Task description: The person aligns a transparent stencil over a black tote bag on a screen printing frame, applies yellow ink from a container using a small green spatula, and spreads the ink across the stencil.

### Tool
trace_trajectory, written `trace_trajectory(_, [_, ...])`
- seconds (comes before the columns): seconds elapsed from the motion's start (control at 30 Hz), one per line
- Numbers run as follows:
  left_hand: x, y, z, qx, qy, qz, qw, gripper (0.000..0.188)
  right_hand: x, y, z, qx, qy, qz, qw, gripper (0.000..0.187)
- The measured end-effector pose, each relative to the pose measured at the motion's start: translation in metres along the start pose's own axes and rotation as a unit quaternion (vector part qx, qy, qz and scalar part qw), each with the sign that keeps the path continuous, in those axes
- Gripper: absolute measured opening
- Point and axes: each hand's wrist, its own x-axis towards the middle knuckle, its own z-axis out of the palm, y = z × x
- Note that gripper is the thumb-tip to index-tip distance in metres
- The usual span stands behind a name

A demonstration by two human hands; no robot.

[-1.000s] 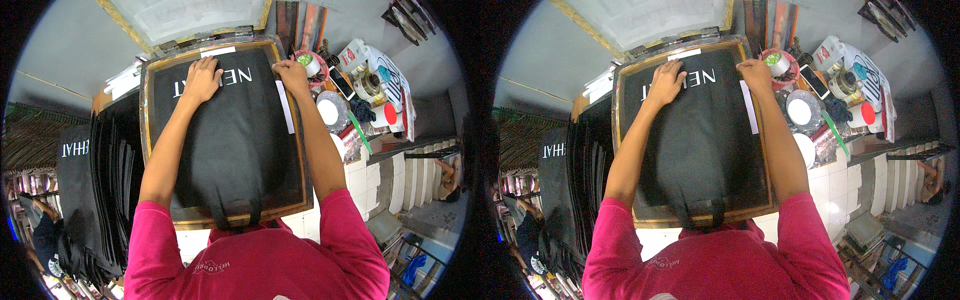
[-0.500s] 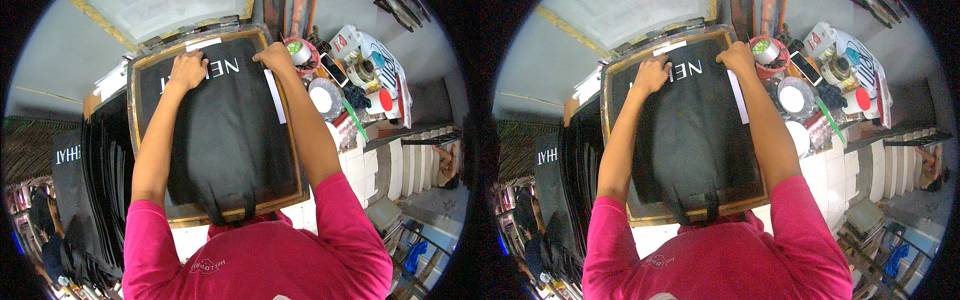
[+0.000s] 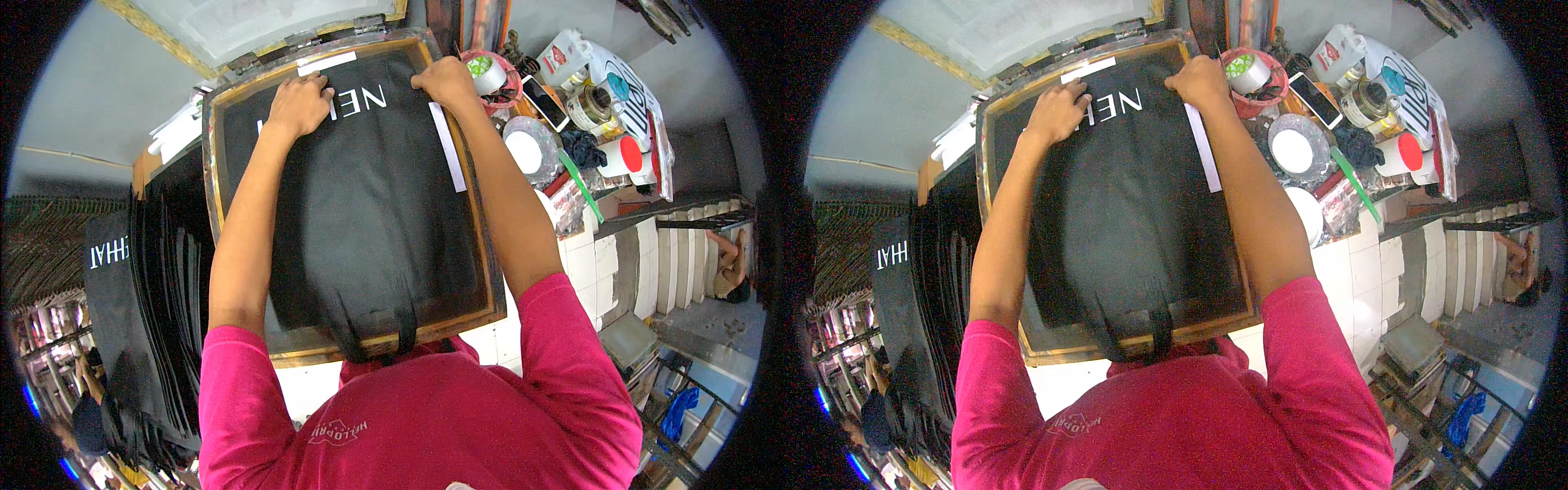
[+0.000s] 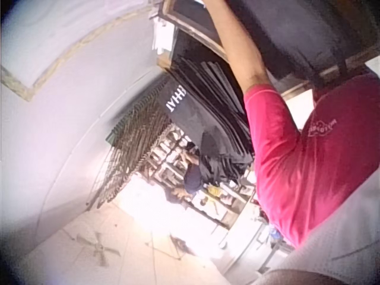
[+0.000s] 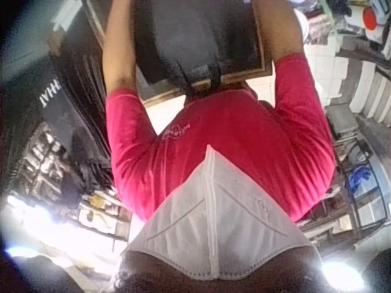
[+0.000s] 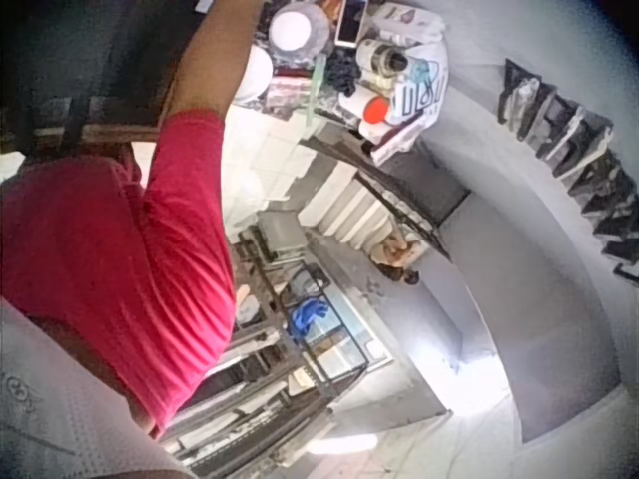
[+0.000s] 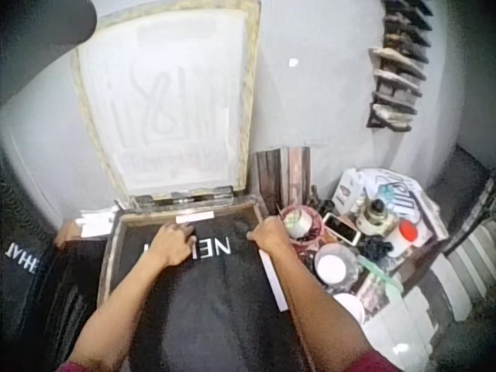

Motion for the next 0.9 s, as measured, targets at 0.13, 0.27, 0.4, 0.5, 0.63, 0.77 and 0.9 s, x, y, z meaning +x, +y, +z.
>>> trace_trajectory(0.13, [0.000, 0.001, 0.000, -0.002, 0.005, -0.003, 1.000, 0.042, -0.003, -0.005, -0.006, -0.017, 0.000, 0.001, 1.000, 0.037])
trace_trajectory(0.27, [-0.002, -0.003, 0.004, 0.007, 0.024, 0.001, 1.000, 0.042, -0.007, -0.005, -0.005, 0.017, 0.001, -0.031, 0.999, 0.032])
trace_trajectory(0.4, [-0.001, 0.001, -0.001, 0.011, -0.003, -0.001, 1.000, 0.042, -0.010, 0.004, -0.005, 0.043, 0.011, -0.049, 0.998, 0.030])
trace_trajectory(0.5, [-0.003, 0.002, -0.001, 0.011, 0.013, -0.001, 1.000, 0.042, -0.013, 0.002, -0.006, 0.044, 0.021, -0.059, 0.997, 0.029])
trace_trajectory(0.63, [-0.002, 0.001, 0.003, 0.008, 0.012, -0.008, 1.000, 0.043, -0.014, 0.007, -0.005, 0.032, 0.040, -0.086, 0.995, 0.029])
trace_trajectory(0.77, [-0.003, -0.003, 0.013, -0.003, 0.040, -0.008, 0.999, 0.044, -0.016, 0.006, -0.005, 0.046, 0.032, -0.074, 0.996, 0.028])
trace_trajectory(0.9, [-0.006, 0.001, 0.012, -0.019, 0.058, -0.011, 0.998, 0.046, -0.020, 0.004, -0.008, 0.067, 0.028, -0.060, 0.996, 0.027])
